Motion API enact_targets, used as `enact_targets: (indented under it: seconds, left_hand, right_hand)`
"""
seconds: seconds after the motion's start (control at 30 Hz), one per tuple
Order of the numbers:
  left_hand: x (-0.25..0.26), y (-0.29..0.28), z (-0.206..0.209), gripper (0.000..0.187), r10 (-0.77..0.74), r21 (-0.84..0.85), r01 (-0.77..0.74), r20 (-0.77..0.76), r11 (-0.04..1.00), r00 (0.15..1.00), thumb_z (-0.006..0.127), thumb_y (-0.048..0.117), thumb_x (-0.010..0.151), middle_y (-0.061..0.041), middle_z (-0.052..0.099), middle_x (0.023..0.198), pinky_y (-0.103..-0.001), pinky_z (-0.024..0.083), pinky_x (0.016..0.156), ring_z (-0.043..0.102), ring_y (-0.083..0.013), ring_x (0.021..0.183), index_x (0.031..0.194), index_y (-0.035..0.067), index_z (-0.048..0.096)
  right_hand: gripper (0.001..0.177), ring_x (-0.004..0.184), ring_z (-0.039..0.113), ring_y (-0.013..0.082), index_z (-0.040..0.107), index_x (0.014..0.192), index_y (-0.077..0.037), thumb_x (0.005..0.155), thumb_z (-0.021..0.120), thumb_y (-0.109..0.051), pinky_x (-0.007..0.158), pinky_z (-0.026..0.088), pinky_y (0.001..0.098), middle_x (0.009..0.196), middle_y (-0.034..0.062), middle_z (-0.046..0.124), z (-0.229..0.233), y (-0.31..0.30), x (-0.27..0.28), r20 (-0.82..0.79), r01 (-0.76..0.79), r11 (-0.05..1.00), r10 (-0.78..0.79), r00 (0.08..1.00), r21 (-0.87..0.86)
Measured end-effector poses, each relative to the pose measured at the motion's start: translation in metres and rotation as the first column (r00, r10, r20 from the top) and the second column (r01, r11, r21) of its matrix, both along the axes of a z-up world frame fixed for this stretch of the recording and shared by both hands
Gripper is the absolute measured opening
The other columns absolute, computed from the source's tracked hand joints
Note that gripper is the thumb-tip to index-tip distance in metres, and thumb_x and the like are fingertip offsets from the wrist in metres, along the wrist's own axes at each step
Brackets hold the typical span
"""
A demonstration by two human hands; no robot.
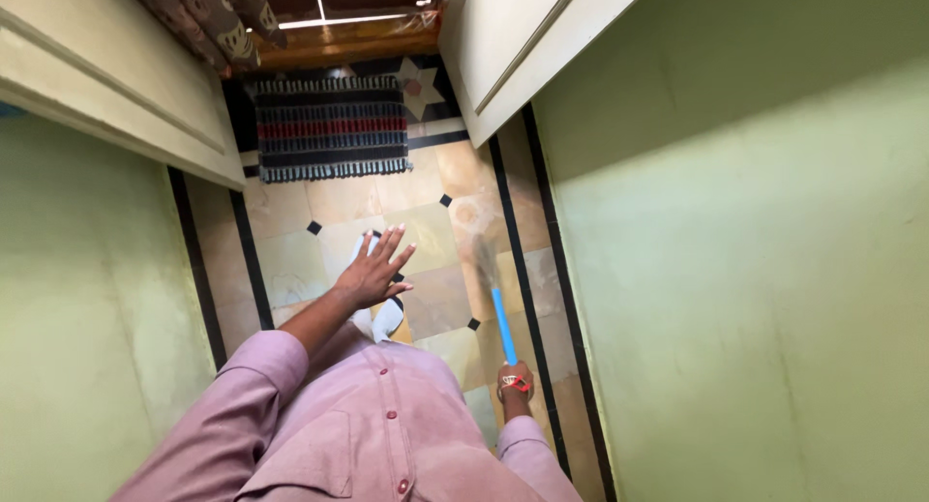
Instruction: The person sweeps debris from a tiled hallway floor into a yellow dustpan using a broom and then cleans the broom bristles by hand while sitting on the floor.
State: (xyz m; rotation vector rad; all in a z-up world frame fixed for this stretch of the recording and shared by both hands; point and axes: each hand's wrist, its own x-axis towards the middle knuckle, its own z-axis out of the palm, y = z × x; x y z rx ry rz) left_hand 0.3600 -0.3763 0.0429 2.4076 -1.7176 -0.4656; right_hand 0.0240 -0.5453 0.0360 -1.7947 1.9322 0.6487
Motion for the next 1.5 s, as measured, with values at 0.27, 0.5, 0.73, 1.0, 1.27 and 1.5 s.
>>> enact_targets:
  seconds: [0.27,0.5,0.73,1.0,1.27,1.5]
  left_hand:
    - [0.051,-0.040,-0.003,0.085,0.023,0.007,-0.023,-0.035,1.000,0.999,0.052,0.065,0.093,-0.022,0.015,0.166,-0.063,0.020,0.119,0.019,-0.0389,0.153,0.158,0.016,0.029]
    - [0.105,-0.033,-0.012,0.083,0.103,0.024,-0.101,-0.052,0.995,0.993,0.049,0.065,0.094,-0.023,0.020,0.165,-0.062,0.020,0.119,0.021,-0.0392,0.152,0.158,0.014,0.031]
    - [0.167,-0.042,-0.040,0.082,0.127,0.073,-0.124,-0.028,0.990,0.992,0.049,0.065,0.093,-0.022,0.022,0.164,-0.062,0.021,0.120,0.021,-0.0387,0.153,0.156,0.014,0.034]
    - [0.200,-0.094,-0.062,0.082,0.033,0.076,-0.026,-0.090,0.997,0.995,0.051,0.064,0.095,-0.023,0.022,0.165,-0.063,0.022,0.120,0.021,-0.0392,0.154,0.156,0.013,0.033]
    - [0.208,-0.129,-0.068,0.084,-0.020,-0.011,0.018,-0.134,1.000,0.991,0.053,0.063,0.093,-0.024,0.022,0.165,-0.063,0.021,0.119,0.024,-0.0407,0.152,0.157,0.012,0.032]
    - [0.230,-0.122,-0.057,0.083,0.023,-0.033,-0.029,-0.162,0.999,0.987,0.055,0.061,0.093,-0.024,0.020,0.166,-0.063,0.020,0.119,0.023,-0.0412,0.152,0.158,0.013,0.032]
  right_hand:
    - [0.035,0.097,0.071,0.0426,0.073,0.101,-0.011,0.089,0.066,-0.043,0.081,0.055,0.0527,0.102,0.0195,0.075,-0.042,0.000,0.108,0.302,-0.006,0.998,0.025,0.953,-0.065]
    - [0.034,0.094,0.071,0.0412,0.072,0.098,-0.007,0.086,0.070,-0.039,0.081,0.055,0.0497,0.098,0.0207,0.074,-0.120,-0.049,0.281,0.543,-0.141,0.990,0.112,0.832,0.012]
    - [0.029,0.060,0.066,0.0266,0.069,0.095,-0.006,0.092,0.070,-0.034,0.055,0.048,0.0423,0.072,0.0119,0.070,-0.152,-0.079,0.362,0.439,0.202,0.922,-0.339,0.832,0.330]
    - [0.030,0.036,0.042,0.0181,0.051,0.087,-0.012,0.102,0.060,-0.036,0.035,0.028,0.0367,0.057,0.0032,0.047,-0.165,-0.052,0.278,0.317,0.682,0.526,-0.851,0.419,0.509]
    - [0.026,0.067,0.065,0.0246,0.067,0.100,-0.004,0.095,0.065,-0.029,0.063,0.051,0.0409,0.078,0.0094,0.067,-0.124,0.003,0.307,0.592,0.334,0.930,-0.356,0.723,0.152]
    - [0.028,0.081,0.067,0.0300,0.069,0.101,-0.006,0.098,0.062,-0.032,0.075,0.052,0.0447,0.088,0.0167,0.070,-0.170,-0.043,0.418,0.734,0.011,0.993,-0.092,0.673,0.115]
